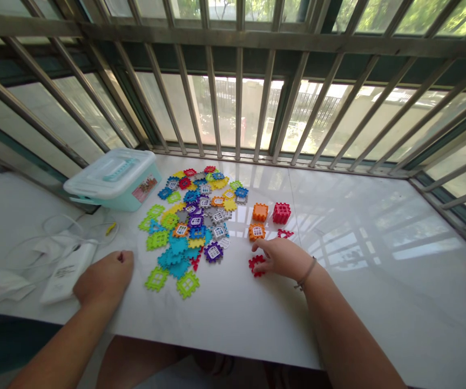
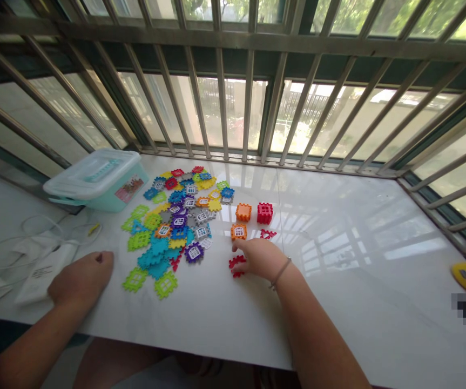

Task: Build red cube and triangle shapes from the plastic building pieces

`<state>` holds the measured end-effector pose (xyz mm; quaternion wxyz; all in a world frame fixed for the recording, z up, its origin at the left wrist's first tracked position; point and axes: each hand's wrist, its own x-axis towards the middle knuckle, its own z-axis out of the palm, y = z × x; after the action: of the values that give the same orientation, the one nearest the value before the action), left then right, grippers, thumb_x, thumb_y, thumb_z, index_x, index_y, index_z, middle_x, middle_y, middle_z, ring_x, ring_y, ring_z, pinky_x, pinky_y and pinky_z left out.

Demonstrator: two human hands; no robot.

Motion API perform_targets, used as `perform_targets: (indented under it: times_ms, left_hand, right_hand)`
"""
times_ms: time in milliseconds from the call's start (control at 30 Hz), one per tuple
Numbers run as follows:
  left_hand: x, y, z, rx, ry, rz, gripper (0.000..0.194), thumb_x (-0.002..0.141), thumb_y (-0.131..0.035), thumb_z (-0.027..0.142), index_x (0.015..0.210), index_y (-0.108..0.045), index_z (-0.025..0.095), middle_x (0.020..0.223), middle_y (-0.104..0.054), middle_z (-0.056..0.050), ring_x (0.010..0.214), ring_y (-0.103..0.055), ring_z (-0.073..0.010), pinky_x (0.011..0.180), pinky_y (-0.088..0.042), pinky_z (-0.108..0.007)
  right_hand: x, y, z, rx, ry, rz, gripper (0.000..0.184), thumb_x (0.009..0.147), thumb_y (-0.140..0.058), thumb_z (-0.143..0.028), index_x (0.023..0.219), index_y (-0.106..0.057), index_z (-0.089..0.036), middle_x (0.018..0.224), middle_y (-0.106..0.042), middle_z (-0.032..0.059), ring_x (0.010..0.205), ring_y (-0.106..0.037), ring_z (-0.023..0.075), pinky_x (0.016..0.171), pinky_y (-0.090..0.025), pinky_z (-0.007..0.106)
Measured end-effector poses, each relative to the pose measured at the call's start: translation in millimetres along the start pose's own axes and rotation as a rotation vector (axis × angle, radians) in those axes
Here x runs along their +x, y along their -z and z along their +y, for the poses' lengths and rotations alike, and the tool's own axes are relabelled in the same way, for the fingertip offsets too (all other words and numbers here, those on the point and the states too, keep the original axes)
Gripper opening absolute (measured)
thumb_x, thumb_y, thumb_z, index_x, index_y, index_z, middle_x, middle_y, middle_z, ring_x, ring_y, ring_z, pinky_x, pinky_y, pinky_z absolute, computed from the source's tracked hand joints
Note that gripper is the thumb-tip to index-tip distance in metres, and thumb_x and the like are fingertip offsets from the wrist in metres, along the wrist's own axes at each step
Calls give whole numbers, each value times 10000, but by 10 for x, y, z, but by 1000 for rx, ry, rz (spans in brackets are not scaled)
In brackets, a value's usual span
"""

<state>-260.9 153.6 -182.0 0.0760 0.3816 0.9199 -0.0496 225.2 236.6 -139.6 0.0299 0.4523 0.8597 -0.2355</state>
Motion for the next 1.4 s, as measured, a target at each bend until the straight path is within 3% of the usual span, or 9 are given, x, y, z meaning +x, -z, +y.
perform_targets:
  times_ms: [133, 433, 533, 667, 800, 933, 1133, 1300, 1400]
  left_hand:
    - [10, -12, -7, -4, -9, -6, 650, 1038, -330, 561, 1198, -836, 185, 1179, -775, -287, 1050, -730, -469, 799, -567, -521]
    - [5, 7, 5, 15, 7, -25, 670, 1059, -300, 574, 1239, -815, 184, 1220, -763, -285, 1080, -725, -461, 810, -562, -512]
    - [2, 14, 14, 18, 13, -27, 667, 1060, -312, 582, 1240, -814, 180, 1230, -764, -282, 1091, -727, -451, 823, -562, -505]
    - [-6, 13, 26, 20, 17, -18, 655, 1065, -306, 555, 1220, -820, 179, 1215, -769, -279, 1080, -730, -452, 817, -570, -504]
    - [-15, 17, 33, 20, 37, -6, 625, 1060, -345, 553, 1207, -826, 181, 1203, -775, -265, 1060, -736, -436, 829, -576, -502]
    - [-22, 24, 33, 16, 15, -4, 626, 1063, -342, 556, 1196, -828, 184, 1202, -776, -267, 1055, -735, -440, 831, -577, -513]
    - [-26, 33, 46, 40, 20, -8, 665, 1075, -279, 548, 1199, -821, 184, 1195, -770, -267, 1065, -734, -450, 807, -576, -503]
    - [-16, 33, 50, 48, 31, -20, 663, 1075, -286, 558, 1204, -816, 181, 1204, -770, -259, 1071, -735, -440, 821, -577, -498]
    - [-19, 37, 46, 45, 25, -18, 651, 1073, -302, 556, 1205, -816, 179, 1210, -770, -260, 1066, -735, -435, 820, -578, -498]
  right_hand:
    - [-32, 15, 16, 10, -97, -64, 789, 691, -1016, -591, 1322, -663, -275, 931, -777, 32, 827, -716, 257, 654, -378, 290]
    - [-20, -4, 47, 26, -55, -109, 590, 771, -986, -456, 1264, -705, -295, 975, -786, 25, 834, -716, 233, 643, -345, 290]
    - [-35, 4, 38, 65, -46, -103, 705, 748, -1005, -454, 1345, -666, -295, 991, -793, 27, 839, -722, 233, 672, -378, 285]
    - [-48, 12, 9, 72, -93, -115, 868, 686, -1022, -578, 1370, -613, -234, 1037, -799, 71, 871, -732, 267, 672, -396, 294]
    - [-30, -9, -16, 15, -117, -127, 821, 701, -980, -655, 1291, -626, -205, 1049, -799, 104, 903, -742, 308, 649, -378, 309]
    - [-22, -36, -28, 1, -111, -120, 707, 755, -947, -609, 1257, -643, -215, 1075, -802, 103, 914, -749, 308, 652, -380, 315]
    - [-41, -25, -13, 44, -85, -114, 820, 749, -962, -531, 1419, -588, -242, 1066, -802, 73, 895, -741, 280, 677, -394, 308]
    - [-46, -11, -7, 29, -60, -118, 635, 791, -925, -491, 1321, -655, -271, 1035, -795, 53, 857, -723, 255, 668, -373, 305]
    - [-44, -16, -3, 52, -54, -113, 689, 781, -936, -456, 1379, -637, -289, 1022, -792, 44, 859, -724, 249, 679, -380, 298]
